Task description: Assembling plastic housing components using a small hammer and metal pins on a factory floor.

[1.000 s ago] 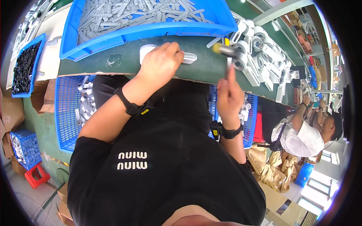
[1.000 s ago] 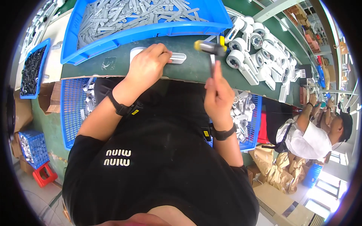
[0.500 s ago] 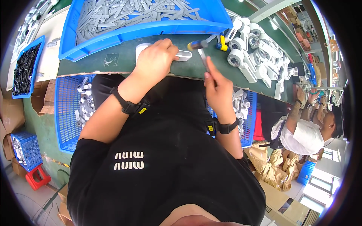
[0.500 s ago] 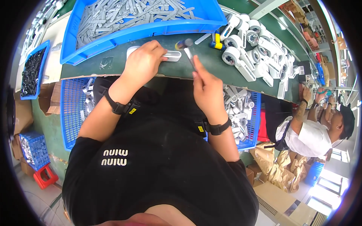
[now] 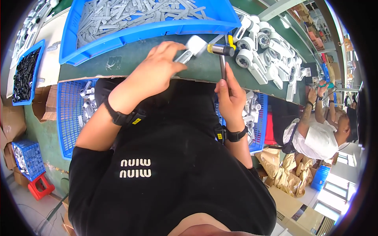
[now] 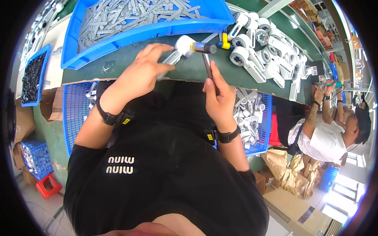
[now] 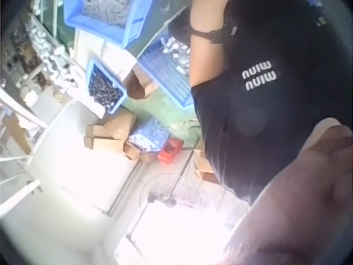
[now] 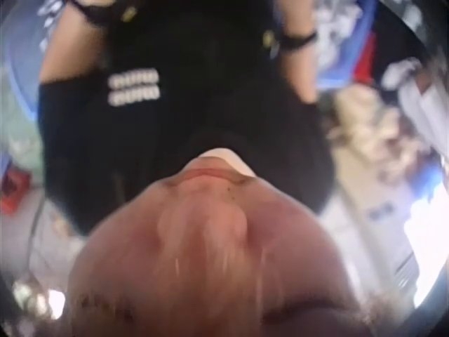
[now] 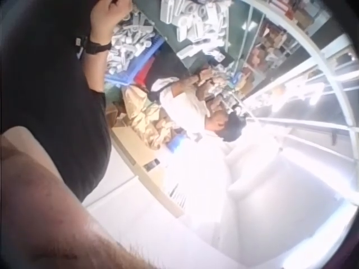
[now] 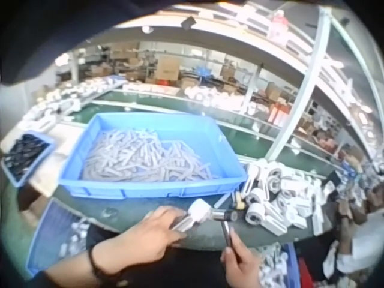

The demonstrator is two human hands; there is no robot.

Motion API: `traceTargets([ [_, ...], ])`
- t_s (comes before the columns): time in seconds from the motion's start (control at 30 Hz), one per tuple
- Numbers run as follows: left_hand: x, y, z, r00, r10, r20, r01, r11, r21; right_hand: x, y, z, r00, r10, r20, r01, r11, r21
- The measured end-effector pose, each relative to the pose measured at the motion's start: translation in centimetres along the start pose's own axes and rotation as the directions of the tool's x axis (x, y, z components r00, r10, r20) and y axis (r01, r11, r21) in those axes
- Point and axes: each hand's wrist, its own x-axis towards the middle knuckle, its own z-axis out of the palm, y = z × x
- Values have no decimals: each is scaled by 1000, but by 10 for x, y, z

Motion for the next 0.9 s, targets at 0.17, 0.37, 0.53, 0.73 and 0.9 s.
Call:
traceTargets([
  [0.17,-11,-11,11,941,-332,-60,313,926,-213,5,-14,5,998,-4,58,5,1000,-18],
  [0.37,-18,-28,35,889,-423,-173,336,861,-382,18,-39,6,968,-248,26,249,968,-38],
  [0.53,-17,-32,39,892,-414,-181,306,850,-429,16,-31,18,896,-442,33,442,885,-149],
  [0.73,-20,-34,44,908,-357,-219,261,891,-371,16,-28,16,923,-202,329,326,864,-384],
  [0.9,-20,-33,44,902,-364,-233,261,888,-378,17,-23,21,971,-224,83,236,950,-202],
])
